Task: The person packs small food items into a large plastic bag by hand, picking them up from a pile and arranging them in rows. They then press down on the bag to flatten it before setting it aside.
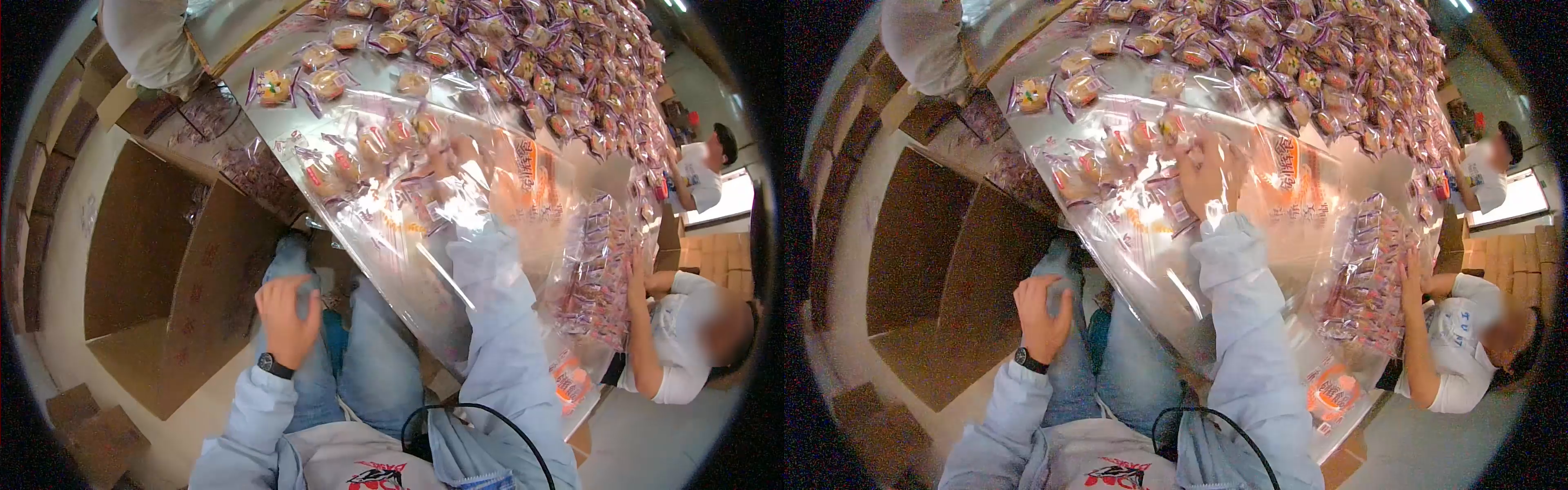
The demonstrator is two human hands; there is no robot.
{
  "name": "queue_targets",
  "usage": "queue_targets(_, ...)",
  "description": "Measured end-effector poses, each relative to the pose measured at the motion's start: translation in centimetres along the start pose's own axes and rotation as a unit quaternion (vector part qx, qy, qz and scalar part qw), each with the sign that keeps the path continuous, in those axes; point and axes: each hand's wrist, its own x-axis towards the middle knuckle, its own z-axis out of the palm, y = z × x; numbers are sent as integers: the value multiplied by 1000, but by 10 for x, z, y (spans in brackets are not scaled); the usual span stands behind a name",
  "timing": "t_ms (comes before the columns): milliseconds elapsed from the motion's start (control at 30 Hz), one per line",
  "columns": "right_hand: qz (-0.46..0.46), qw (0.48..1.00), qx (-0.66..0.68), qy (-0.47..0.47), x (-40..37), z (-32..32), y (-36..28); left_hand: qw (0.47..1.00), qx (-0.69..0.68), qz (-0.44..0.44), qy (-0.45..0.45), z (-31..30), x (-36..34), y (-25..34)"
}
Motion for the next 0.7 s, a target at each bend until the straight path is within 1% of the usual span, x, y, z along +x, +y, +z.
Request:
queue_targets(33,-18,998,-62,-8,0,-1,0,996,74,-39,-29,17,-17,-26)
queue_targets(67,-15,995,-94,-35,3,-2,4,984,147,-80,-55,25,-25,-39)
queue_targets(100,-20,994,-107,-24,3,-1,5,956,97,-229,-155,20,-25,-36)
queue_targets(200,-81,982,-162,54,0,6,9,956,166,-184,-154,34,-15,-28)
queue_targets(267,-11,995,-101,12,1,6,9,944,195,-177,-198,38,0,-20)
queue_targets(333,2,996,-84,12,8,2,5,937,211,-166,-222,41,12,-18)
queue_targets(400,-41,992,-110,44,10,2,1,935,217,-159,-232,49,16,-23)
queue_targets(533,11,985,-173,0,13,3,-15,942,204,-157,-216,57,15,-30)
queue_targets(567,49,985,-156,-45,14,-4,-20,943,203,-155,-212,59,15,-31)
queue_targets(633,65,989,-112,-65,15,-6,-24,944,199,-159,-210,59,13,-32)
queue_targets(700,58,993,-58,-84,14,-7,-8,944,197,-162,-210,59,16,-31)
